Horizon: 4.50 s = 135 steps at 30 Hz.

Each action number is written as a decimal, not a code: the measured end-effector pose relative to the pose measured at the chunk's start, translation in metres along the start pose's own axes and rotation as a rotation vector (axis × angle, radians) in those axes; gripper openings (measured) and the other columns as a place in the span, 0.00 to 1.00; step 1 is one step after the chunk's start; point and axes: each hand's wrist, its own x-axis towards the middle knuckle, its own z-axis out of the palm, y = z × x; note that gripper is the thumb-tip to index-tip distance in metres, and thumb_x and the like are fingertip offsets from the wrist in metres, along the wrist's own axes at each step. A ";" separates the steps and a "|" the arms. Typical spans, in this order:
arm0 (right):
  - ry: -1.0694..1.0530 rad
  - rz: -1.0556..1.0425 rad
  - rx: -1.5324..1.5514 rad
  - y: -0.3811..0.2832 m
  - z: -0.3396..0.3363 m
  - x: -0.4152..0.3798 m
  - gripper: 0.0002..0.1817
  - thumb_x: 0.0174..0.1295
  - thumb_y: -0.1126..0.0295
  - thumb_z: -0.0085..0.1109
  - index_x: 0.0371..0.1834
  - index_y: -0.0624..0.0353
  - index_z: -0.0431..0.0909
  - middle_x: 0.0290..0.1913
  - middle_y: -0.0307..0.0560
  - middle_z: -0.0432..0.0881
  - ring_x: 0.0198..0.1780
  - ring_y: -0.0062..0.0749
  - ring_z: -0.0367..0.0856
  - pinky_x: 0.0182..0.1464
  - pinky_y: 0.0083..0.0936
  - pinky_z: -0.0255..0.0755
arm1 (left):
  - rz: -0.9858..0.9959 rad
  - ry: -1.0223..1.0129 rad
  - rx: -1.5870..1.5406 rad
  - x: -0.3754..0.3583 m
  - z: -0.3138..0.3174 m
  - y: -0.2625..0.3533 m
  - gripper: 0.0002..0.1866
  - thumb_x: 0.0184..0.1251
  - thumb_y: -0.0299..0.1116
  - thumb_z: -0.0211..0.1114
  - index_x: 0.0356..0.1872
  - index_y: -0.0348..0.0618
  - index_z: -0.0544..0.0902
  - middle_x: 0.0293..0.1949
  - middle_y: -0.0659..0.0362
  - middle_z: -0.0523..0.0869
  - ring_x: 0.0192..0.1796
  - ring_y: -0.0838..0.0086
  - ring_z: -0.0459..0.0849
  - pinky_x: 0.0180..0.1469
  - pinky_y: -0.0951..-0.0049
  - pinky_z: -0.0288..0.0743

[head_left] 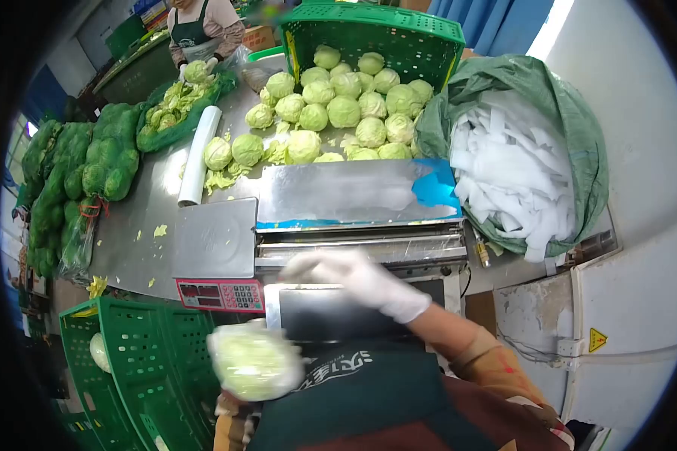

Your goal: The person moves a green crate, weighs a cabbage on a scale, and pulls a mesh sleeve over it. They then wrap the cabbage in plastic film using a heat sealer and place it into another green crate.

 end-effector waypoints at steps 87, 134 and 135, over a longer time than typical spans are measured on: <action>1.161 -0.653 0.501 -0.106 -0.290 -0.194 0.12 0.72 0.68 0.53 0.56 0.56 0.73 0.50 0.40 0.78 0.45 0.27 0.76 0.46 0.28 0.72 | 0.940 0.464 1.504 0.227 -0.030 0.098 0.35 0.66 0.30 0.64 0.71 0.31 0.62 0.69 0.41 0.67 0.72 0.54 0.64 0.73 0.61 0.56; 0.437 -0.040 -0.264 0.018 -0.005 0.005 0.11 0.64 0.77 0.58 0.50 0.64 0.74 0.46 0.40 0.79 0.45 0.21 0.77 0.50 0.21 0.72 | 0.404 -0.188 0.361 0.115 0.166 -0.056 0.23 0.79 0.36 0.49 0.69 0.37 0.65 0.64 0.52 0.75 0.57 0.76 0.76 0.56 0.77 0.71; 0.452 -0.054 -0.405 0.018 0.000 0.008 0.10 0.64 0.77 0.58 0.48 0.63 0.76 0.45 0.39 0.79 0.45 0.22 0.77 0.49 0.20 0.71 | 0.448 -0.147 0.298 0.112 0.165 -0.051 0.23 0.79 0.36 0.49 0.69 0.36 0.65 0.64 0.51 0.75 0.56 0.77 0.76 0.55 0.78 0.72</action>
